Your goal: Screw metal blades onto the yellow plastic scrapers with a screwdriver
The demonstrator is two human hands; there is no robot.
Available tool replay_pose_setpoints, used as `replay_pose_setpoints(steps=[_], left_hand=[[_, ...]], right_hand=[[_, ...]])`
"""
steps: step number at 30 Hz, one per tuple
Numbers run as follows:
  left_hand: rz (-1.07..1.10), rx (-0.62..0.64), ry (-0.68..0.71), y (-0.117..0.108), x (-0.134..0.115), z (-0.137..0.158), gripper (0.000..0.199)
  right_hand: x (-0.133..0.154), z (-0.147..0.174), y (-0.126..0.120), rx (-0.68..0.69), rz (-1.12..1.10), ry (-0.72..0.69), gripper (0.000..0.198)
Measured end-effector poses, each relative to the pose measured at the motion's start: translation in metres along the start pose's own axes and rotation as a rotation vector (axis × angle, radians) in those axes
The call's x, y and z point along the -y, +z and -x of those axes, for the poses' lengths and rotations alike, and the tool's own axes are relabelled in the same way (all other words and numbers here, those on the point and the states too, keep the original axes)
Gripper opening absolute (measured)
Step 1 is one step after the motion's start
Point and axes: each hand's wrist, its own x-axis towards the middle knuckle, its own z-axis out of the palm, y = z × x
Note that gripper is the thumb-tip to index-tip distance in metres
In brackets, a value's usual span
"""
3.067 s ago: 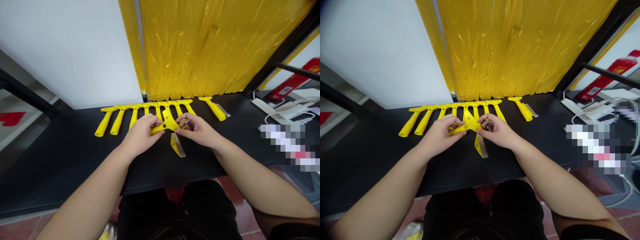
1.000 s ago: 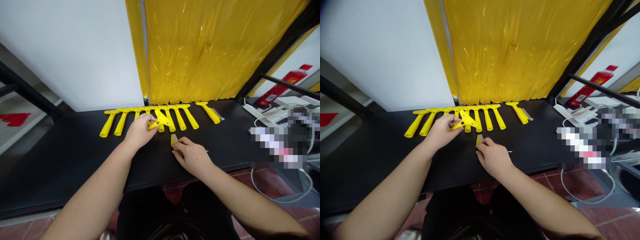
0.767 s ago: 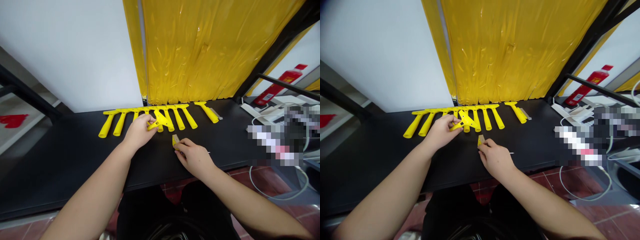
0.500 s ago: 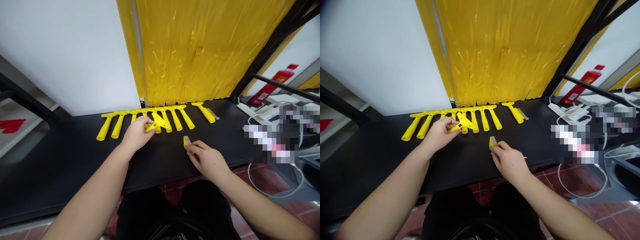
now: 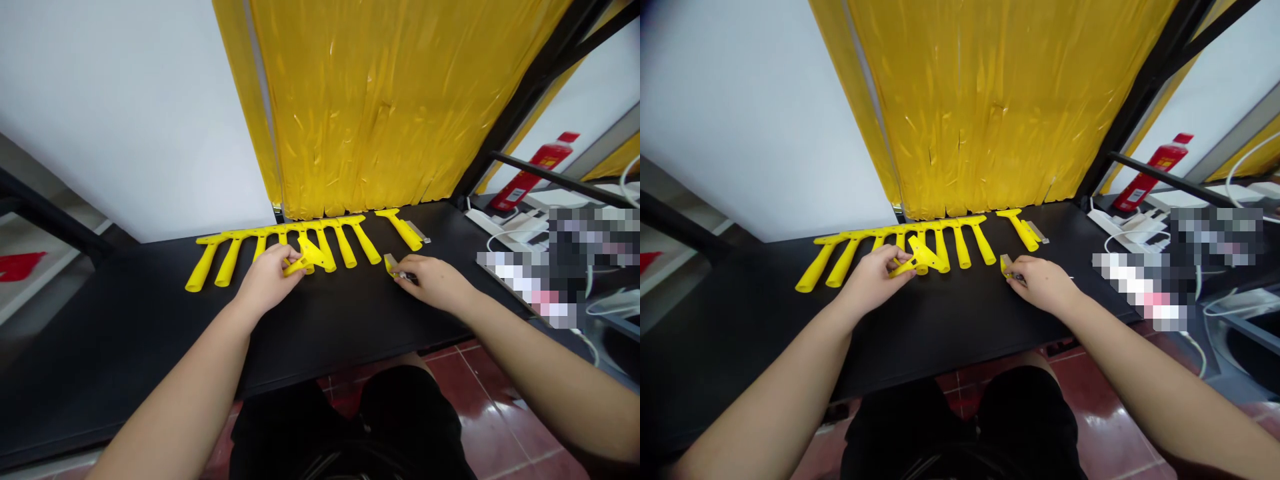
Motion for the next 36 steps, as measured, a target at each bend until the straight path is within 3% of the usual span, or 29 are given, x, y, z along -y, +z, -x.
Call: replay_pose_setpoints(steps=[11, 17, 24, 36], left_hand=[[-0.035, 0.032, 0.002, 0.001, 0.006, 0.0, 0.018], [-0.023, 0.059, -0.025, 0.0, 0.005, 0.0, 0.018], [-0.043, 0.062, -0.018, 0.0, 0.005, 0.0, 0.017], [-0.009, 0.059, -0.025, 0.0, 0.006, 0.001, 0.017]], right_hand=[[-0.017, -0.092, -0.008, 0.12, 0.186, 0.104, 0.024], [-0.033, -0.124, -0.012, 0.167, 0.228, 0.193, 0.024], [-0.043, -0.139, -0.017, 0.203, 0.256, 0.242, 0.026], [-0.045, -0.134, -0.017, 0.193, 0.251, 0.261, 0.025]])
